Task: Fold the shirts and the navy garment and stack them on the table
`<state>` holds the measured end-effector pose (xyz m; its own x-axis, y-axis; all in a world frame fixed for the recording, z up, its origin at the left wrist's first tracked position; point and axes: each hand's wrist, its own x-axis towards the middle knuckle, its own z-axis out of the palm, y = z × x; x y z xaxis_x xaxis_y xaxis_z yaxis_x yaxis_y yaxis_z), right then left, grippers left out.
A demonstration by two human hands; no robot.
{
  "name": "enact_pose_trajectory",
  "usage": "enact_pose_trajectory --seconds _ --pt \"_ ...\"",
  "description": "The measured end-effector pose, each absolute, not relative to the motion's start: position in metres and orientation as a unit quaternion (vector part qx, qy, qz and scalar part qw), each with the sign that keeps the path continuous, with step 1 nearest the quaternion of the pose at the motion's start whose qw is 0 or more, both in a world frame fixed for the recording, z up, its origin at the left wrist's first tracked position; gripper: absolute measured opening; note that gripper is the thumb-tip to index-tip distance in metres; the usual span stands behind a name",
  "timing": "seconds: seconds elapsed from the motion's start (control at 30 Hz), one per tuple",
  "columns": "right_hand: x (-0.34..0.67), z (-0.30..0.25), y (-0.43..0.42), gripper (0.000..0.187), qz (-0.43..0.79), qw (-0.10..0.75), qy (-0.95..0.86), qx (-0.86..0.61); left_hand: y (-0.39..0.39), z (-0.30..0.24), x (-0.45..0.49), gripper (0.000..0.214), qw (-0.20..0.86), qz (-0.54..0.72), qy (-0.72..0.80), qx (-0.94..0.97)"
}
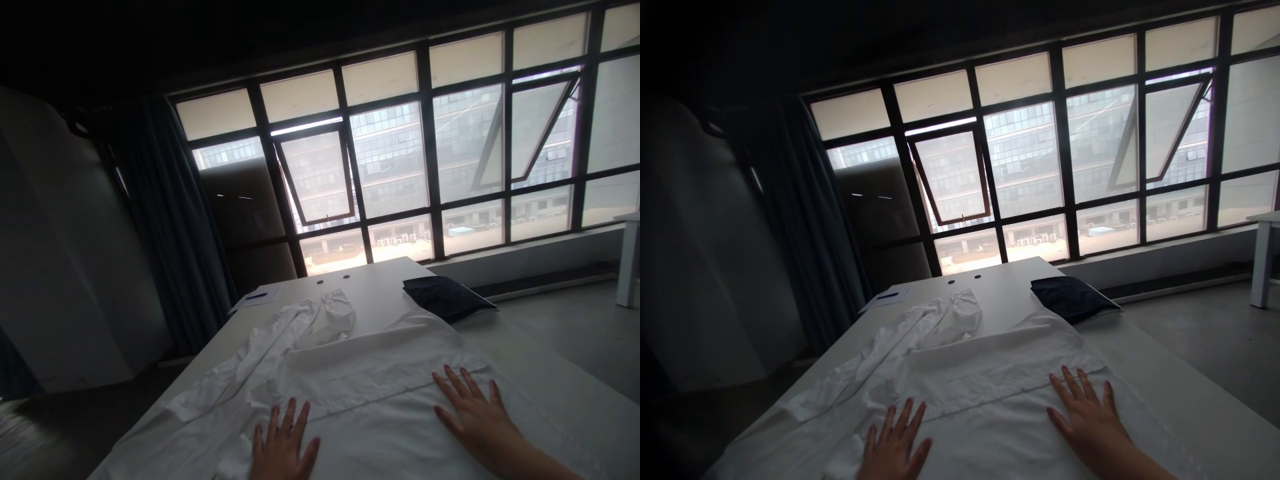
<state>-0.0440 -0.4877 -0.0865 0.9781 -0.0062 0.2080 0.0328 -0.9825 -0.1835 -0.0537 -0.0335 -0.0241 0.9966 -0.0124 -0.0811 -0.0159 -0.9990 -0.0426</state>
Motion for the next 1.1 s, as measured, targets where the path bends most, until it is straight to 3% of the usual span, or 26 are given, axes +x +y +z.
enact_pose_trajectory --seconds 0.5,0.67,0.87,1.1 --pt "0.017 -0.055 -0.466 0.069 -0.074 0.078 0.032 -0.994 -0.046 0.002 0.028 0.061 0.057 -0.052 0.096 -0.992" --pt "0.007 -0.039 -0.438 0.061 -0.101 0.050 -0.011 -0.994 -0.105 -0.004 0.003 0.065 -0.016 0.022 0.173 -0.985" --pt "-0.016 -0.034 -0.345 0.062 -0.040 0.184 -0.219 -0.957 -0.154 -0.023 -0.015 0.067 -0.113 0.029 0.268 -0.956" --pt "-0.021 -0.048 -0.380 0.077 -0.032 0.193 -0.214 -0.957 -0.066 -0.018 -0.021 0.081 -0.051 0.027 0.179 -0.982"
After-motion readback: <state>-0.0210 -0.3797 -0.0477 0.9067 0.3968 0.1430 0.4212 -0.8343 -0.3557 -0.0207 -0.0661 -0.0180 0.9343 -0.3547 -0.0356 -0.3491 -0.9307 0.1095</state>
